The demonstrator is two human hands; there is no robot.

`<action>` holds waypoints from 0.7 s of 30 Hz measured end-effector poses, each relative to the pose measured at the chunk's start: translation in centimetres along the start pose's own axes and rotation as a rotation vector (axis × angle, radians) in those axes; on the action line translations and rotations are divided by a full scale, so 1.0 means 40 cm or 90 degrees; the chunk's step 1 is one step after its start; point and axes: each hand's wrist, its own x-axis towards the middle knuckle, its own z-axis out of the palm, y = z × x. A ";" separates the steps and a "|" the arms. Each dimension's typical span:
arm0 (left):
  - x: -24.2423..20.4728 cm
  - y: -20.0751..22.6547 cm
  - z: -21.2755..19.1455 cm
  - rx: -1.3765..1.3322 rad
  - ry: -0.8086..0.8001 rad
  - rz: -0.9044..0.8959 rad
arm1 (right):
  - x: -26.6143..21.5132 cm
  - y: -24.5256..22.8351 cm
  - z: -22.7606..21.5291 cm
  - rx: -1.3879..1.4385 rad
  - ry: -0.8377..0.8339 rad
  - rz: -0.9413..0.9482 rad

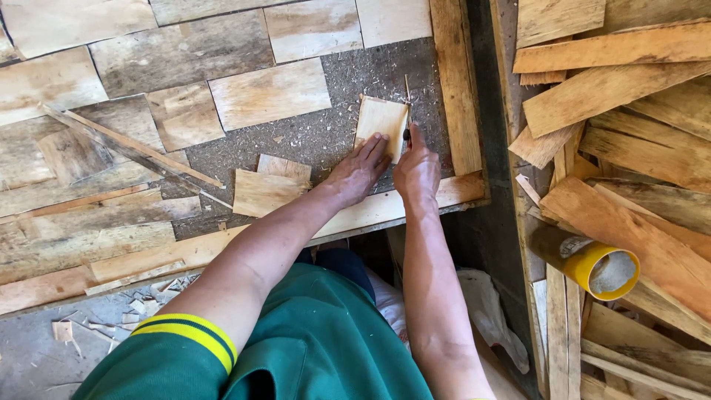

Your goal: Fitting and trimming wooden tiles into a decorative pattern within a wooden frame.

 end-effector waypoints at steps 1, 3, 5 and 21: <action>0.001 -0.001 0.003 -0.001 0.001 0.000 | -0.001 -0.005 -0.004 -0.001 0.000 -0.001; 0.004 -0.003 0.010 0.015 0.015 0.002 | -0.001 -0.013 -0.011 0.061 -0.091 0.086; 0.001 -0.001 0.005 0.011 0.011 0.003 | -0.002 0.009 0.020 0.066 -0.067 0.056; 0.004 -0.015 0.031 0.040 0.029 0.032 | -0.047 -0.022 -0.001 0.040 -0.049 0.061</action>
